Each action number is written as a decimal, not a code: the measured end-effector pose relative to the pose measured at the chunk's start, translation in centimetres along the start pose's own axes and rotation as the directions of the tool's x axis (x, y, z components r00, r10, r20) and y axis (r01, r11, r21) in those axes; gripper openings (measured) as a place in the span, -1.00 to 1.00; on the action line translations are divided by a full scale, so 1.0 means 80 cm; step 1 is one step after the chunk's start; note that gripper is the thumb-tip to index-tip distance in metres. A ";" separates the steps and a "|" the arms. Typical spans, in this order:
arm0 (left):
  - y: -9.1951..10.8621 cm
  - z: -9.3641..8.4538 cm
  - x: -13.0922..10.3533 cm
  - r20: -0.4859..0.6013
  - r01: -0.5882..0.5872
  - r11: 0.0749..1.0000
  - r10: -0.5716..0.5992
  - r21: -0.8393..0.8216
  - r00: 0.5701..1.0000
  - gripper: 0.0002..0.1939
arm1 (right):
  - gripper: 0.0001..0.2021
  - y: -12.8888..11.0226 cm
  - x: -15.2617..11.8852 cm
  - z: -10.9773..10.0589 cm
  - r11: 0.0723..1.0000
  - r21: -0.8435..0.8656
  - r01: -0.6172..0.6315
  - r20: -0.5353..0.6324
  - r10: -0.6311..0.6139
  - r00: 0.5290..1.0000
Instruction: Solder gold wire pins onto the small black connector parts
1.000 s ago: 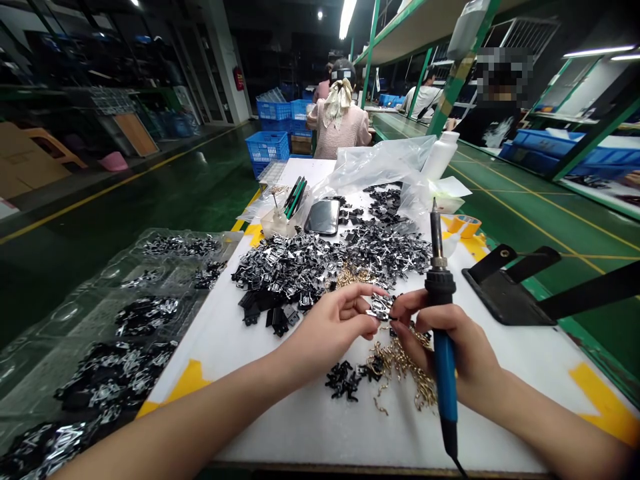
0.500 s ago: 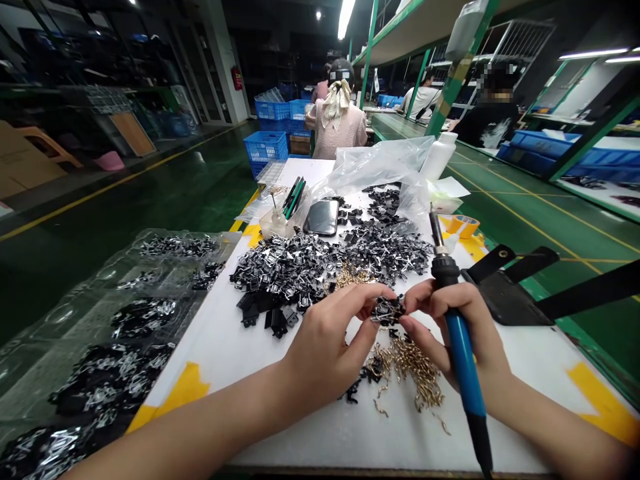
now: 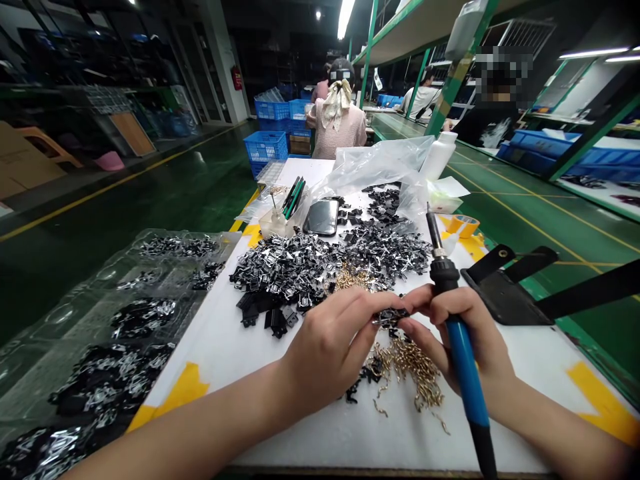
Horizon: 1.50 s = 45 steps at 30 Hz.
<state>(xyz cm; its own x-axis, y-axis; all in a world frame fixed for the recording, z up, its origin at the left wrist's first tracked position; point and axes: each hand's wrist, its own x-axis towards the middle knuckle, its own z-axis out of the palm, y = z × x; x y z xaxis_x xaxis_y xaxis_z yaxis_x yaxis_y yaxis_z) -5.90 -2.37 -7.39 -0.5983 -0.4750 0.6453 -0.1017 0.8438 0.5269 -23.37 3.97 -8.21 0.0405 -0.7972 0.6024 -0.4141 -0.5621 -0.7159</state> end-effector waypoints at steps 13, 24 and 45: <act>-0.002 0.003 -0.005 0.042 0.021 0.999 -0.022 0.024 0.999 -0.58 | -0.75 -0.005 0.002 0.001 0.998 -0.065 0.007 0.000 -0.007 1.000; 0.000 0.007 -0.003 0.029 0.033 0.999 -0.032 -0.031 0.999 -0.61 | -0.78 -0.006 -0.002 0.004 0.999 -0.016 -0.041 0.016 0.041 0.999; -0.001 -0.005 0.021 0.638 0.839 0.051 -0.625 -0.542 0.450 -0.62 | -0.73 0.011 0.001 -0.003 0.985 -0.124 0.122 0.181 -0.099 0.979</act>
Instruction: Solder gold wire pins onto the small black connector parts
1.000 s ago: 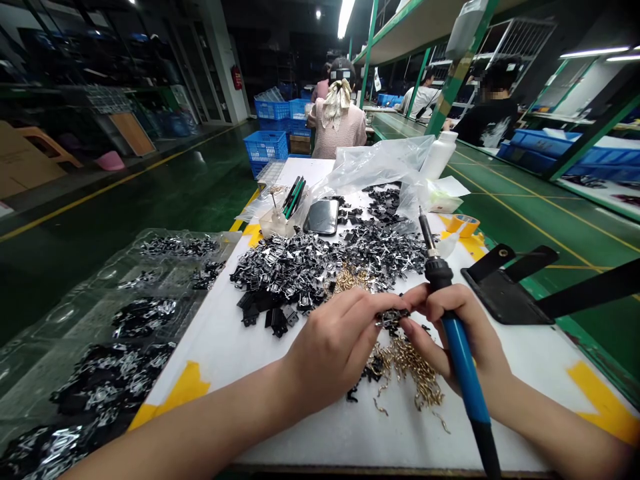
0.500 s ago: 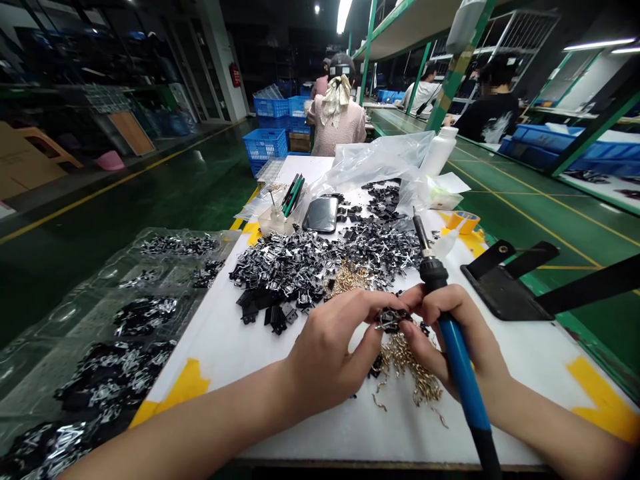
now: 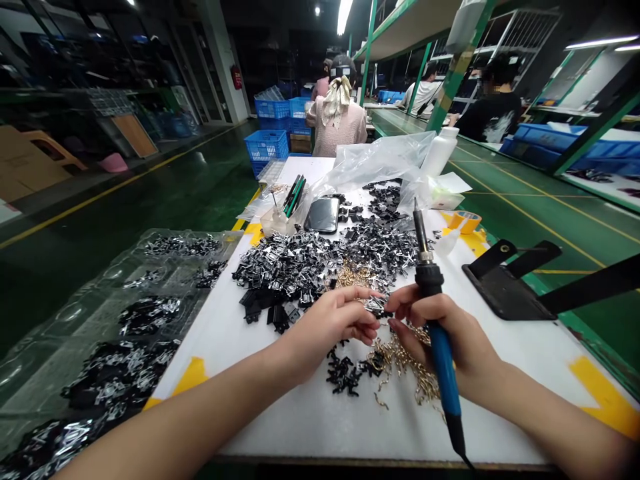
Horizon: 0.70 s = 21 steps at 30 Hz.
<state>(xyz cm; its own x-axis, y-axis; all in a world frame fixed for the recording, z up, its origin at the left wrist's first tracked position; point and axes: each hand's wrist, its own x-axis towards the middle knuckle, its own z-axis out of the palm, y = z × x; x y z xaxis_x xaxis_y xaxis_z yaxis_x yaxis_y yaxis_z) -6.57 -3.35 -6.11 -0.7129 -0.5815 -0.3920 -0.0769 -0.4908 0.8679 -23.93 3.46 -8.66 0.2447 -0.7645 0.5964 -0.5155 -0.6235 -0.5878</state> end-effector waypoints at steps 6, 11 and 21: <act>-0.004 -0.005 0.001 0.070 0.071 0.997 -0.069 -0.036 0.995 -0.63 | -0.76 -0.003 0.004 -0.002 0.999 0.009 -0.036 0.058 0.035 0.998; 0.000 -0.006 0.001 0.114 0.080 0.997 -0.081 0.013 0.990 -0.55 | -0.78 -0.004 0.007 -0.007 0.995 0.021 -0.101 0.050 0.099 0.994; -0.018 -0.003 -0.004 0.298 -0.647 0.107 0.823 0.754 0.484 -0.62 | -0.78 -0.015 0.004 -0.006 0.927 0.323 -0.189 0.000 0.199 0.980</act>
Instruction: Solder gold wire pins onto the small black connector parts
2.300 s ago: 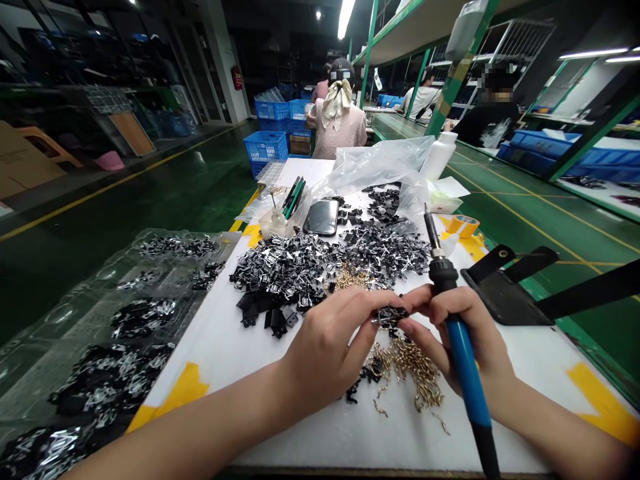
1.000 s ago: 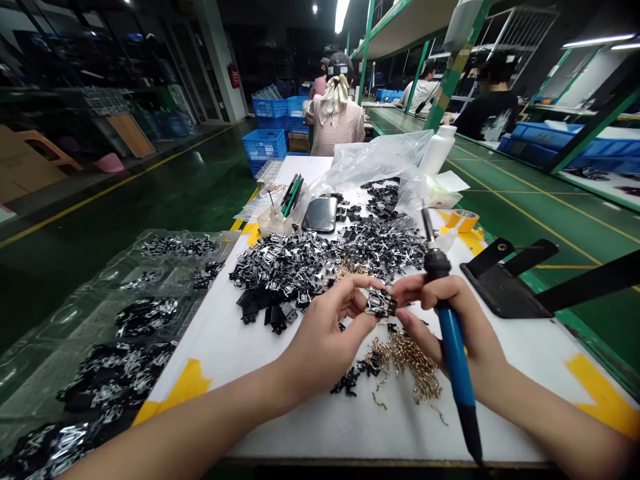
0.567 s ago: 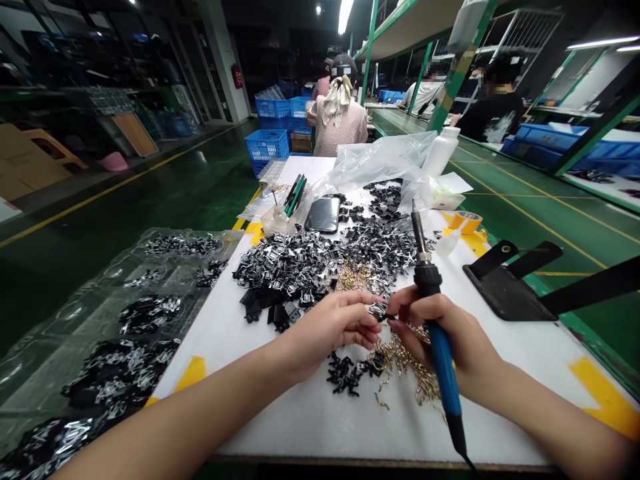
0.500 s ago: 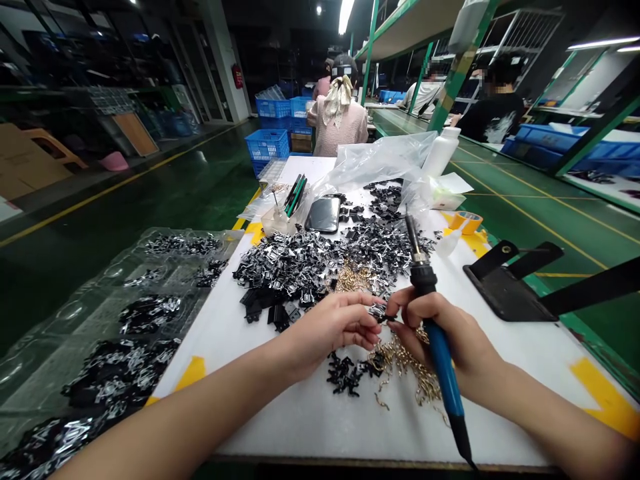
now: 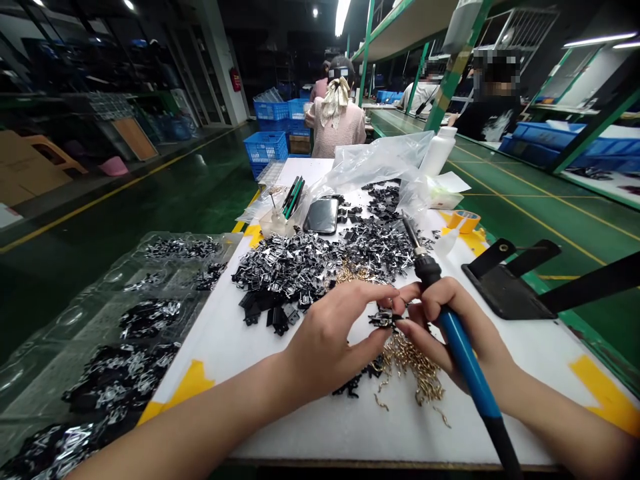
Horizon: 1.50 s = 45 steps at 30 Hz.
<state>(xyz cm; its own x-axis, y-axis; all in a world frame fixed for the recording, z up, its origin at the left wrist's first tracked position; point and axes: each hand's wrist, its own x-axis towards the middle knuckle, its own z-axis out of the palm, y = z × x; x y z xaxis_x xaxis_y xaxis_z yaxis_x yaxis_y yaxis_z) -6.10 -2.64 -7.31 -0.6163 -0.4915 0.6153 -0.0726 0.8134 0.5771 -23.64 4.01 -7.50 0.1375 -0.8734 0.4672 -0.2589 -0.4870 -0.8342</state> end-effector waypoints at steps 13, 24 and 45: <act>0.013 0.004 0.002 -0.095 0.187 0.978 -0.196 -0.095 0.976 -0.80 | -0.77 0.001 0.000 0.014 0.987 0.153 -0.050 -0.087 0.064 0.994; 0.000 -0.020 0.016 0.002 0.553 0.797 -0.570 -0.243 0.822 -0.75 | -0.76 -0.005 0.002 -0.027 0.985 -0.169 0.029 -0.048 -0.038 0.998; -0.032 -0.028 0.024 0.078 0.688 0.638 -0.711 -0.345 0.699 -0.70 | -0.81 -0.007 0.002 -0.038 0.974 -0.221 0.056 0.117 -0.030 0.993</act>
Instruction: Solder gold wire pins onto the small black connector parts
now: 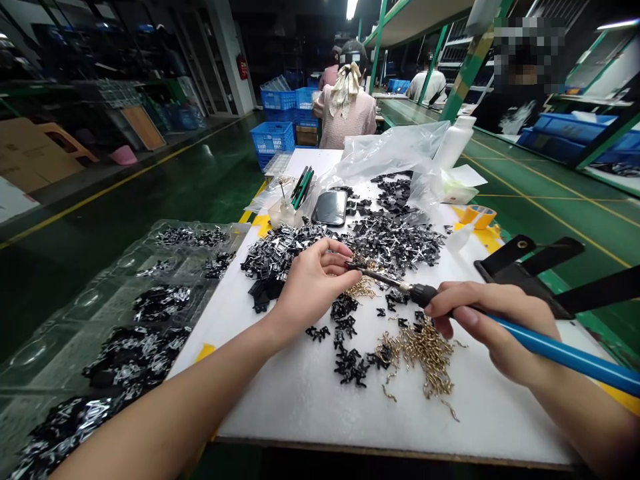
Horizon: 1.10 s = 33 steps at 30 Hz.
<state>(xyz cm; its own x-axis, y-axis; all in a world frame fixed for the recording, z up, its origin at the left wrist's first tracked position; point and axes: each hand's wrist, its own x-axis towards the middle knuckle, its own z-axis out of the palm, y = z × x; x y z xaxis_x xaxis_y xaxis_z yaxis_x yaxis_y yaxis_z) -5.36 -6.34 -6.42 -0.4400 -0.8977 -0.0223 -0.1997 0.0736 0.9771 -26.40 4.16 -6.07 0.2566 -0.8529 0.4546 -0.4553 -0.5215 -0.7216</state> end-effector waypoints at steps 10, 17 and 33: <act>-0.003 0.002 -0.004 -0.031 -0.072 0.995 0.074 0.067 0.997 -0.78 | -0.81 0.002 0.001 0.003 0.996 -0.072 -0.053 -0.037 0.051 0.998; -0.005 0.001 -0.004 -0.035 -0.081 0.990 0.085 0.114 0.996 -0.78 | -0.82 0.001 0.000 0.004 0.996 -0.073 -0.061 -0.047 0.057 0.997; 0.001 0.008 -0.019 0.049 -0.541 0.750 0.568 0.380 0.822 -0.93 | -0.75 -0.005 0.010 0.010 0.985 0.110 -0.132 -0.272 0.158 0.949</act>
<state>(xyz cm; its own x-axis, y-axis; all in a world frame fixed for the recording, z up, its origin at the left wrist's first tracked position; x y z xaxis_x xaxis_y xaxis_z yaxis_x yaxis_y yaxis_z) -5.28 -4.70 -6.45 -0.5179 -0.6744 0.5262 -0.2440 0.7060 0.6648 -25.32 3.63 -5.86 -0.0602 -0.8861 0.4596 -0.3889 -0.4032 -0.8283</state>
